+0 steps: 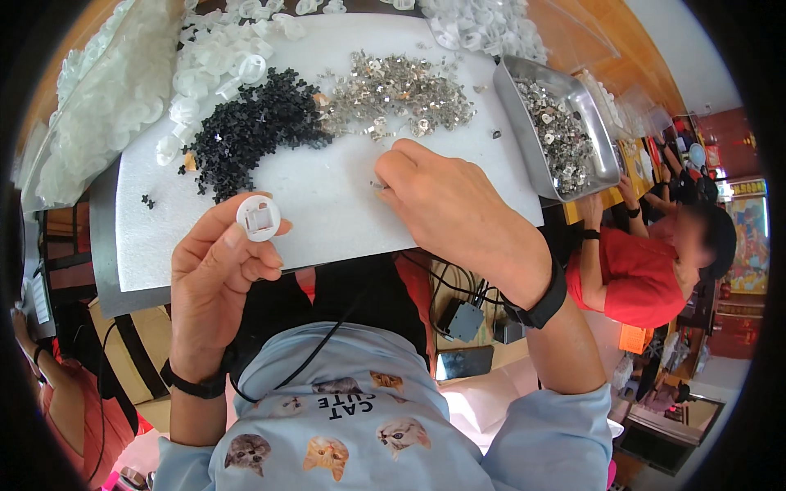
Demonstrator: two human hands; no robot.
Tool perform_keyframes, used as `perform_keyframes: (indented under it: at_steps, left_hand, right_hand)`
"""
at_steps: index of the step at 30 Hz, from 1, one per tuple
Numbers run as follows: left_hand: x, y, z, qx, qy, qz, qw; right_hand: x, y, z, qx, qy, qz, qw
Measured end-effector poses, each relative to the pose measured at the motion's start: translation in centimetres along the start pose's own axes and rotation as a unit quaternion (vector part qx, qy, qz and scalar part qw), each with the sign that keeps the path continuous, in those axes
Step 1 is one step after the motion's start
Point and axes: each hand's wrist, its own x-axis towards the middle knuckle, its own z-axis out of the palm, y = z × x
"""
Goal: Manually assemble small plastic components into a circular white housing.
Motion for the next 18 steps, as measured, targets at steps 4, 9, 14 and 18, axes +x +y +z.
perform_keyframes:
  at_steps: [4,9,14,18]
  left_hand:
    - [0.1,-0.1,0.0,-0.014,-0.002,0.003,1.000]
    - [-0.1,-0.2,0.2,-0.002,0.015,0.018,1.000]
    - [-0.4,0.0,0.0,-0.011,0.014,0.010,1.000]
    - [-0.5,0.1,0.0,-0.027,0.012,0.005,1.000]
  right_hand:
    - [0.1,-0.3,0.4,-0.011,0.007,0.008,1.000]
    - [0.5,-2.5,0.3,0.022,0.019,0.006,1.000]
    - [2.3,-5.7,1.3,0.132,0.093,-0.078,0.984]
    - [2.9,-6.0,2.7,0.138,0.117,-0.113,0.977]
